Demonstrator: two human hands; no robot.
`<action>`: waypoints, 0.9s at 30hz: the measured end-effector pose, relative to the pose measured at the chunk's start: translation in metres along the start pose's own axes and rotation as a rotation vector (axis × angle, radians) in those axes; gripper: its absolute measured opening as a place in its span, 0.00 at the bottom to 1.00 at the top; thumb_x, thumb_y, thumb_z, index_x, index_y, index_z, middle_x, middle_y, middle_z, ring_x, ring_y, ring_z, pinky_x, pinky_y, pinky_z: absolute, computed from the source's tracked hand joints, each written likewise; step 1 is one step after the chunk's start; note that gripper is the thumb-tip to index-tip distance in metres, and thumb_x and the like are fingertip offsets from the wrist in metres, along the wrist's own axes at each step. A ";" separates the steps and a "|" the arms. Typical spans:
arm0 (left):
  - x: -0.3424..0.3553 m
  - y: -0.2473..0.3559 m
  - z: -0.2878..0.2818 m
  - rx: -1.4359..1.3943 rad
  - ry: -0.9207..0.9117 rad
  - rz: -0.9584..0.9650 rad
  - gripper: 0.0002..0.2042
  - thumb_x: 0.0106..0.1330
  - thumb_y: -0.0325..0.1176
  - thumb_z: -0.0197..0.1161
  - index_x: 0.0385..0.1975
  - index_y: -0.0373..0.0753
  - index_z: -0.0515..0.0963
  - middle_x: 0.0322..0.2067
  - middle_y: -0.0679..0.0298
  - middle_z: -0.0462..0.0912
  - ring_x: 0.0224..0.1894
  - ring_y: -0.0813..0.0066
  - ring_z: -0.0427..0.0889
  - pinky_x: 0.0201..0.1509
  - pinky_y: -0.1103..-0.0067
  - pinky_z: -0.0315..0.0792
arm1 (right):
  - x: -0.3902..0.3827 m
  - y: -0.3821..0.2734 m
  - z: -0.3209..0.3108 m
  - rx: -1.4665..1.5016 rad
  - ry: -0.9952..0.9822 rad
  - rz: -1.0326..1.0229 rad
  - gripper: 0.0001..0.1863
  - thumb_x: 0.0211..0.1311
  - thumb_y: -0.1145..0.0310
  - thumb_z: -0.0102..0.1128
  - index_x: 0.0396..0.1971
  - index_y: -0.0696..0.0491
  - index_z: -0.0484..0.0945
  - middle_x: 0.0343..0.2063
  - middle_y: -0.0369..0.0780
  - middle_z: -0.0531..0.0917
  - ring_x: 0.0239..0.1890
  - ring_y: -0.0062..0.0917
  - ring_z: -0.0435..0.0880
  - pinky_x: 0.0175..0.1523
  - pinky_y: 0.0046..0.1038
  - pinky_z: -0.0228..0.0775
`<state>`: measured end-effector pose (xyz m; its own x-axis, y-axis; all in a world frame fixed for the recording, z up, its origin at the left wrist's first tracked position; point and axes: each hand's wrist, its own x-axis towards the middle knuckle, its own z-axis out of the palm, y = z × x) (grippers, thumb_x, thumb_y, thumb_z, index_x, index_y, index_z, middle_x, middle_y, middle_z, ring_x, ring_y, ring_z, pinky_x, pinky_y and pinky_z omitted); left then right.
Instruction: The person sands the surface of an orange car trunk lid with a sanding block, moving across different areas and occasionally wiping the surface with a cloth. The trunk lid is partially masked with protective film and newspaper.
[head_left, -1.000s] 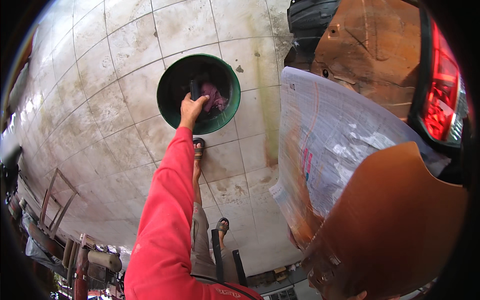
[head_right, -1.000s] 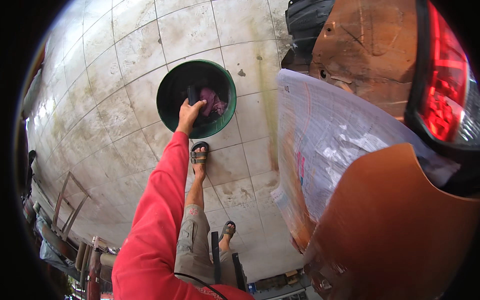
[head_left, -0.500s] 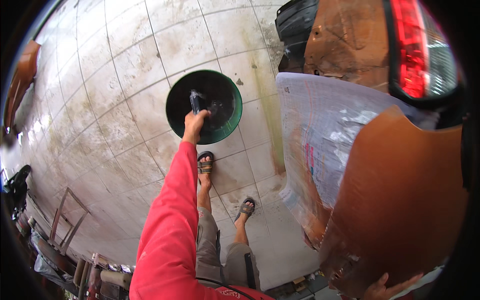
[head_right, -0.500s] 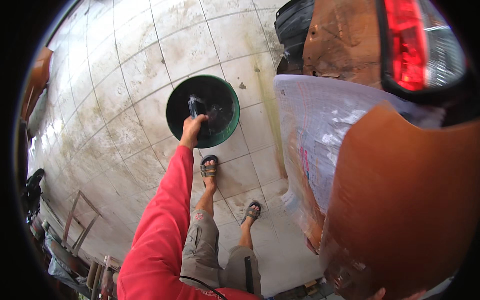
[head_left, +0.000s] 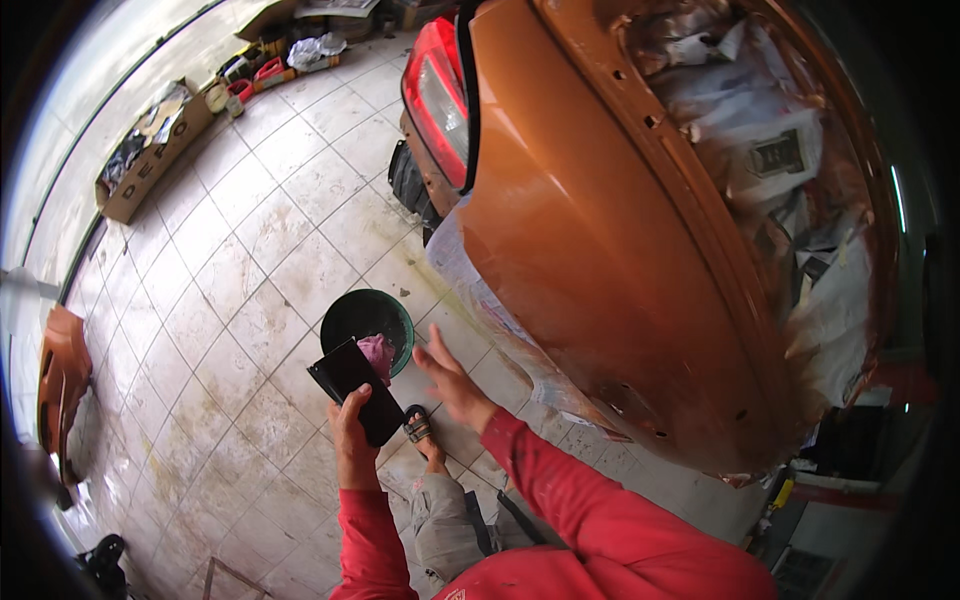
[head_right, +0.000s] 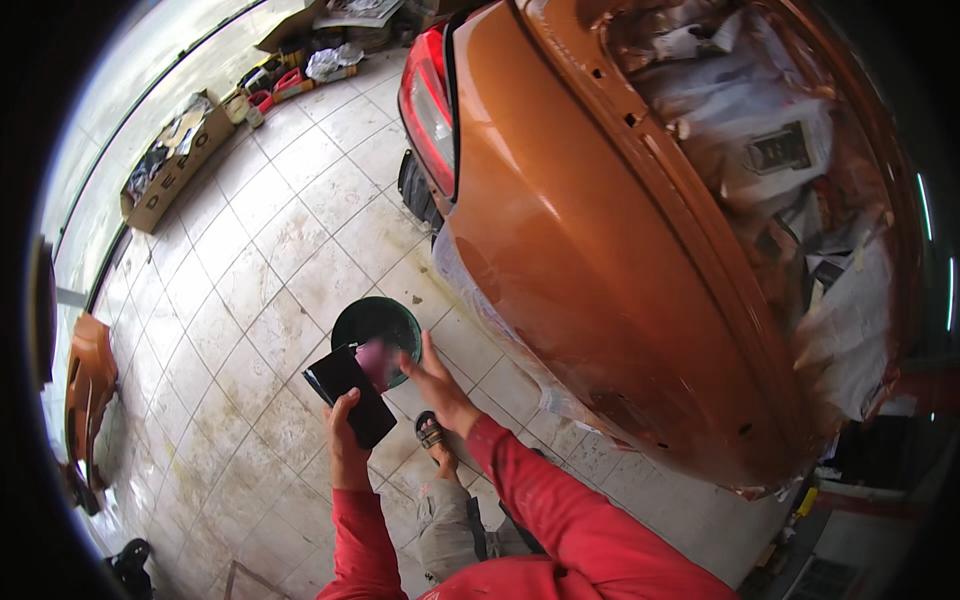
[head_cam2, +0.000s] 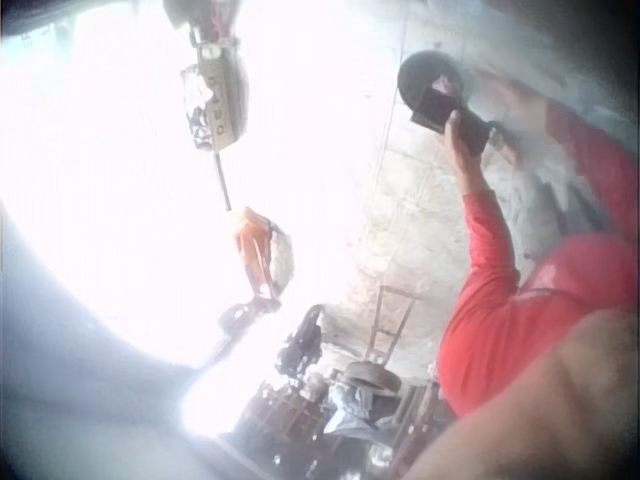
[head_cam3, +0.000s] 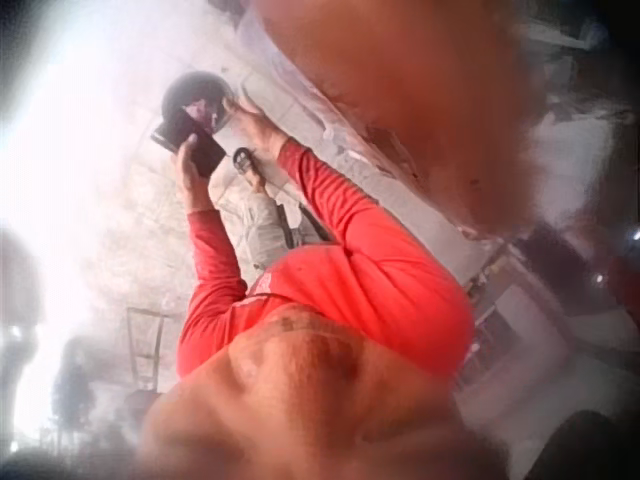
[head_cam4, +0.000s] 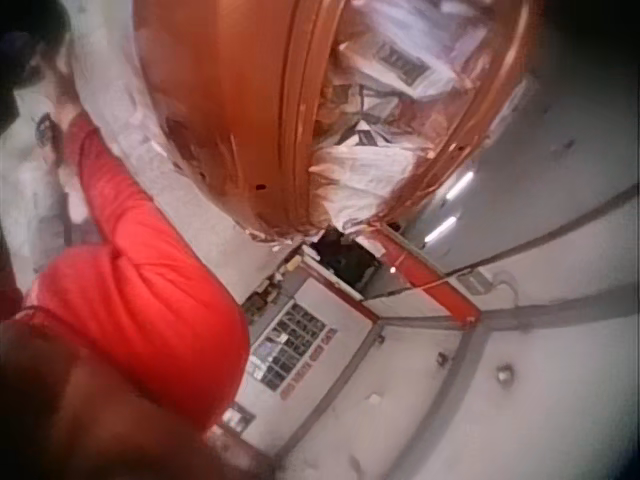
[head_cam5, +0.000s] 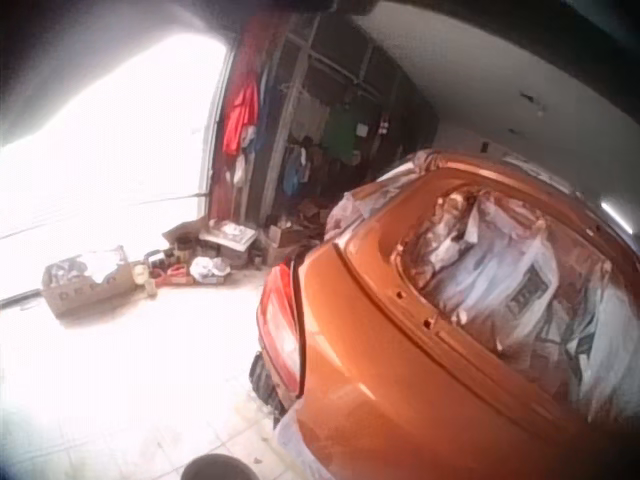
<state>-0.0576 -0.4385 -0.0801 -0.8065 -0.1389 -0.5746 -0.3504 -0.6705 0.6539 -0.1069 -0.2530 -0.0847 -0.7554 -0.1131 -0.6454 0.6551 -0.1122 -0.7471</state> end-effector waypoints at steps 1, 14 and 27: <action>-0.012 0.005 0.015 -0.004 -0.028 -0.008 0.18 0.66 0.34 0.72 0.52 0.32 0.82 0.38 0.60 0.87 0.35 0.71 0.88 0.39 0.75 0.83 | 0.025 0.012 0.009 0.245 -0.044 0.143 0.58 0.67 0.34 0.71 0.82 0.57 0.55 0.80 0.50 0.60 0.83 0.45 0.55 0.84 0.45 0.50; -0.040 0.044 -0.021 0.112 -0.135 0.202 0.25 0.70 0.35 0.77 0.63 0.31 0.81 0.52 0.57 0.91 0.49 0.68 0.89 0.54 0.71 0.82 | -0.047 -0.237 -0.035 -1.018 0.025 -0.921 0.23 0.61 0.68 0.77 0.57 0.58 0.88 0.43 0.41 0.93 0.41 0.23 0.91 0.49 0.28 0.83; -0.054 -0.060 -0.198 0.100 0.147 -0.038 0.35 0.79 0.67 0.57 0.63 0.38 0.80 0.47 0.55 0.91 0.42 0.68 0.90 0.49 0.72 0.85 | -0.045 -0.331 -0.180 -1.750 -0.121 -1.360 0.22 0.59 0.63 0.79 0.55 0.47 0.91 0.68 0.41 0.84 0.76 0.39 0.75 0.82 0.43 0.65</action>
<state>0.1014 -0.5354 -0.1855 -0.7160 -0.2255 -0.6607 -0.4306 -0.6023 0.6722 -0.2919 -0.0333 0.1629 -0.5613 -0.8055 0.1900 -0.8208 0.5712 -0.0031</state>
